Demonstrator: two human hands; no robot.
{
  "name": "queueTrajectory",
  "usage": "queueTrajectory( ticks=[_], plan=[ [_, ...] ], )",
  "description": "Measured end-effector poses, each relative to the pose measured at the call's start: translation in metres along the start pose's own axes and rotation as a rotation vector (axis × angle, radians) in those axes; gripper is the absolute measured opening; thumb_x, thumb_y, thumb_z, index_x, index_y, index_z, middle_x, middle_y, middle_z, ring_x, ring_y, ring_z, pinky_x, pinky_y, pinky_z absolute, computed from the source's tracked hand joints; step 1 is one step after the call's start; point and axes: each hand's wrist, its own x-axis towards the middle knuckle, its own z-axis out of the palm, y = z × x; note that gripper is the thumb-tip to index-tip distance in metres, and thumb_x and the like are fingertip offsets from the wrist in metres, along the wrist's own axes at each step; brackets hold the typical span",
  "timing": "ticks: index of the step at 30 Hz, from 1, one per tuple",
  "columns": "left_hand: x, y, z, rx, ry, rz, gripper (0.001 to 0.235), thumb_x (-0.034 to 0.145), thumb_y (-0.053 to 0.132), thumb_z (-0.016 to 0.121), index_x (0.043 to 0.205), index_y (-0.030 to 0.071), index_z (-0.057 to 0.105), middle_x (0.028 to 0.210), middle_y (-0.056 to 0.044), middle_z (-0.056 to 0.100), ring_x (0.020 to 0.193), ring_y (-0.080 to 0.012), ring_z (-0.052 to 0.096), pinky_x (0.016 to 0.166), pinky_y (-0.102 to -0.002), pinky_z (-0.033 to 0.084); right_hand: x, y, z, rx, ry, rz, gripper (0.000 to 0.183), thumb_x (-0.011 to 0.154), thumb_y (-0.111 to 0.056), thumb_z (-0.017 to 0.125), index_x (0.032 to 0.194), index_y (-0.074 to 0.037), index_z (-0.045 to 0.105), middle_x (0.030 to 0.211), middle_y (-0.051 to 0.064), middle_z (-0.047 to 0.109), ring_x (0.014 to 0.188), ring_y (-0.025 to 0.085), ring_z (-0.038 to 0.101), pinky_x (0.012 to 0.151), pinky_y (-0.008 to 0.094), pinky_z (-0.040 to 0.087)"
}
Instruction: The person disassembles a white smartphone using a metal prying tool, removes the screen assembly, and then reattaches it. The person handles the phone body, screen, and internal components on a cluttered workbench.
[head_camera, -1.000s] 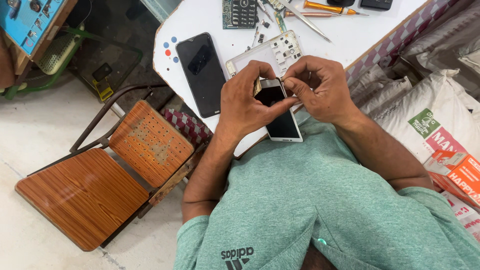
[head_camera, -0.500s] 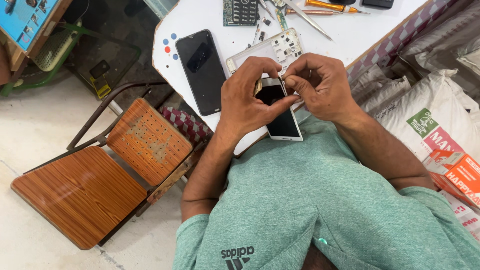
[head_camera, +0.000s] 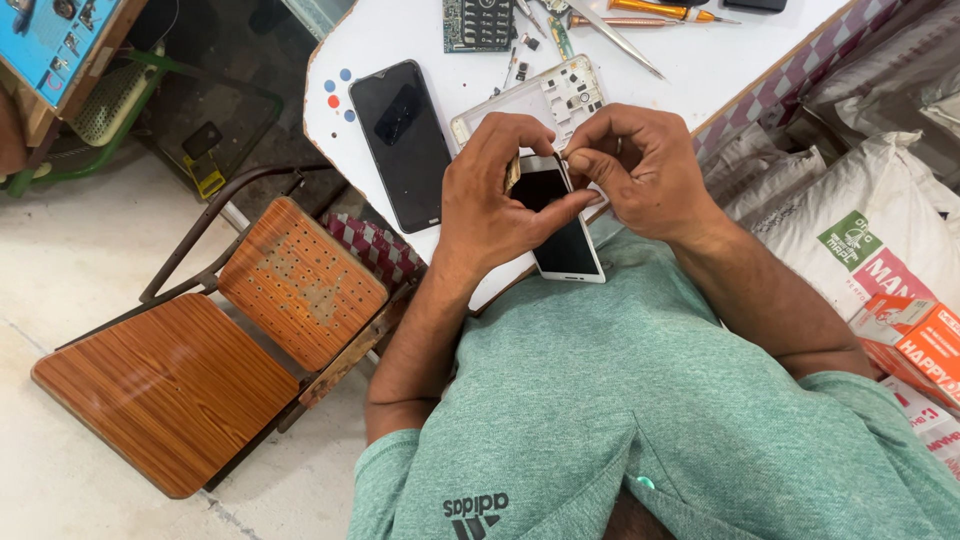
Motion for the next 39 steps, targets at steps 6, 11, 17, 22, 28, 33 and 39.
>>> queueTrajectory(
  ticks=[6,11,17,22,28,33,39],
  plan=[
    [0.0,-0.004,0.002,-0.017,0.003,0.026,0.053,0.079,0.038,0.096,0.107,0.011,0.061,0.107,-0.003,0.061,0.093,-0.0132,0.07,0.074,-0.027,0.067,0.004,0.004,-0.001,-0.001,-0.008,-0.004,0.007,0.105,-0.003,0.067,0.104,0.004,0.066,0.086,0.01,0.07,0.076,0.011,0.07,0.065,0.022,0.06],
    [0.0,-0.004,0.001,-0.05,0.005,0.001,0.053,0.078,0.037,0.097,0.108,0.01,0.062,0.106,-0.003,0.06,0.092,-0.0128,0.07,0.073,-0.026,0.067,0.002,0.0,0.001,0.013,0.01,0.019,0.006,0.105,-0.002,0.066,0.104,0.004,0.066,0.086,0.01,0.07,0.077,0.01,0.07,0.066,0.022,0.059],
    [0.001,-0.005,0.001,0.002,0.014,0.036,0.056,0.076,0.04,0.097,0.107,0.01,0.061,0.105,-0.003,0.058,0.092,-0.0142,0.067,0.072,-0.027,0.064,0.001,-0.003,0.002,-0.024,0.023,0.007,0.005,0.105,-0.002,0.067,0.104,0.003,0.066,0.087,0.008,0.069,0.077,0.008,0.068,0.066,0.021,0.057],
    [0.0,-0.004,0.0,0.023,-0.011,-0.003,0.057,0.076,0.04,0.097,0.104,0.009,0.059,0.102,-0.003,0.057,0.088,-0.0141,0.067,0.069,-0.027,0.063,0.001,-0.007,0.003,-0.056,0.034,0.012,0.005,0.106,-0.001,0.067,0.103,0.003,0.066,0.087,0.008,0.069,0.078,0.008,0.068,0.067,0.021,0.056],
    [0.005,-0.003,-0.004,0.034,-0.066,-0.049,0.052,0.079,0.035,0.095,0.103,0.008,0.058,0.1,-0.003,0.057,0.083,-0.0131,0.067,0.065,-0.026,0.062,0.0,-0.013,0.006,-0.209,0.077,-0.053,0.012,0.104,-0.007,0.071,0.101,0.003,0.065,0.089,0.008,0.069,0.078,0.009,0.068,0.069,0.022,0.058],
    [0.006,-0.001,-0.01,0.02,-0.06,-0.035,0.054,0.075,0.033,0.097,0.1,0.007,0.057,0.096,-0.003,0.056,0.079,-0.0127,0.064,0.061,-0.027,0.058,-0.001,-0.016,0.005,-0.469,0.131,-0.2,0.017,0.103,-0.015,0.074,0.094,0.0,0.068,0.085,0.009,0.07,0.077,0.014,0.072,0.071,0.028,0.06],
    [0.007,0.006,-0.018,-0.02,-0.069,-0.056,0.049,0.075,0.027,0.094,0.098,0.007,0.056,0.094,-0.003,0.055,0.077,-0.0124,0.061,0.061,-0.028,0.054,-0.01,-0.029,0.014,-0.667,0.159,-0.276,0.017,0.097,-0.014,0.077,0.089,-0.002,0.068,0.081,0.009,0.069,0.07,0.017,0.071,0.062,0.03,0.056]
  ],
)
